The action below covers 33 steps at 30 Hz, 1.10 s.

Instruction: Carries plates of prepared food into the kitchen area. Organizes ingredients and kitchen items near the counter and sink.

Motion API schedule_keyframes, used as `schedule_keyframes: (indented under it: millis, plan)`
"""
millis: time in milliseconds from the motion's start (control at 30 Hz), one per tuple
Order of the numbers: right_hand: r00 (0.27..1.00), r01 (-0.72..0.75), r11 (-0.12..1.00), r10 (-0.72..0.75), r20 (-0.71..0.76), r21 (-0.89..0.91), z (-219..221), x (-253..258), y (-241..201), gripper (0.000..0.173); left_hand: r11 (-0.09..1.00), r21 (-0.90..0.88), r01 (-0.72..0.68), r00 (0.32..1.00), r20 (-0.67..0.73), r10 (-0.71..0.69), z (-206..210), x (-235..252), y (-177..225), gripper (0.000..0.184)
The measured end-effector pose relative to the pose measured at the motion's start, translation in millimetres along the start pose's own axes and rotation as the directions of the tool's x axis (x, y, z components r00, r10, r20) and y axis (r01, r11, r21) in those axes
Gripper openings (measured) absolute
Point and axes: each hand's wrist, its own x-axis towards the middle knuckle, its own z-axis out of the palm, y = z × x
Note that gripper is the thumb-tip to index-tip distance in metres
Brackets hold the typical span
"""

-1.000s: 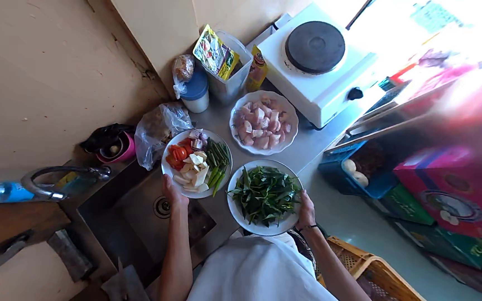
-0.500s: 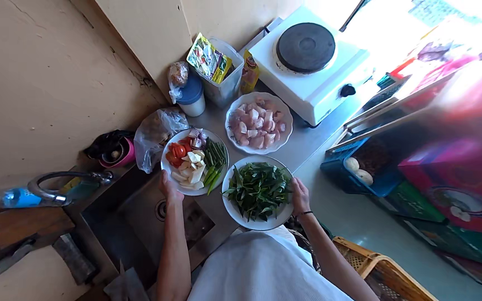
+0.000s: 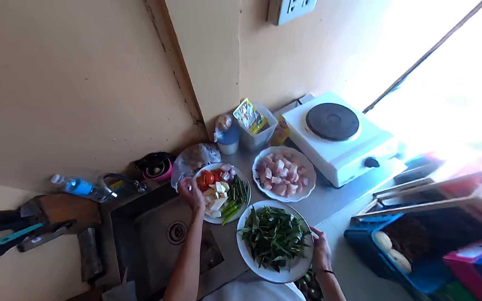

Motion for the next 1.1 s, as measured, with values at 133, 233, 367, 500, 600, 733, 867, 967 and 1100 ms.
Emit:
schedule_keyframes:
  millis: [133, 233, 367, 500, 600, 733, 867, 967, 1100]
  plan:
    - [0.996, -0.055, 0.997, 0.059, -0.062, 0.058, -12, 2, -1, 0.055, 0.963, 0.204, -0.177, 0.963, 0.238, 0.126, 14, 47, 31, 0.026]
    - [0.964, 0.212, 0.975, -0.219, -0.149, -0.060, -17, 7, -17, 0.045, 0.851, 0.155, -0.501, 0.795, 0.470, 0.383, 47, 55, 85, 0.024]
    - [0.877, 0.467, 0.867, -0.480, -0.036, -0.176, 7, 13, -83, 0.041, 0.751, 0.252, -0.610, 0.681, 0.651, 0.334, 124, 66, 150, 0.032]
    - [0.764, 0.642, 0.757, -0.618, 0.185, -0.123, 44, 23, -150, 0.033, 0.614, 0.610, -0.501, 0.822, 0.557, 0.117, 200, 87, 178, 0.049]
    - [0.699, 0.705, 0.704, -0.669, 0.254, -0.085, 60, 31, -167, 0.031, 0.532, 0.649, -0.544, 0.808, 0.575, 0.124, 224, 91, 171, 0.035]
    - [0.764, 0.615, 0.788, -0.591, 0.258, -0.016, 78, 56, -173, 0.030, 0.677, 0.338, -0.654, 0.702, 0.604, 0.377, 210, 95, 152, 0.028]
    - [0.679, 0.705, 0.709, -0.661, 0.320, -0.031, 105, 104, -225, 0.030, 0.827, 0.085, -0.555, 0.727, 0.534, 0.433, 165, 103, 171, 0.032]
    - [0.607, 0.788, 0.590, -0.696, 0.384, -0.176, 140, 144, -285, 0.025, 0.842, 0.005, -0.540, 0.785, 0.363, 0.501, 130, 110, 193, 0.030]
    - [0.537, 0.843, 0.392, -0.586, 0.607, -0.369, 208, 199, -327, 0.019, 0.811, -0.126, -0.572, 0.783, 0.211, 0.585, 103, 119, 192, 0.019]
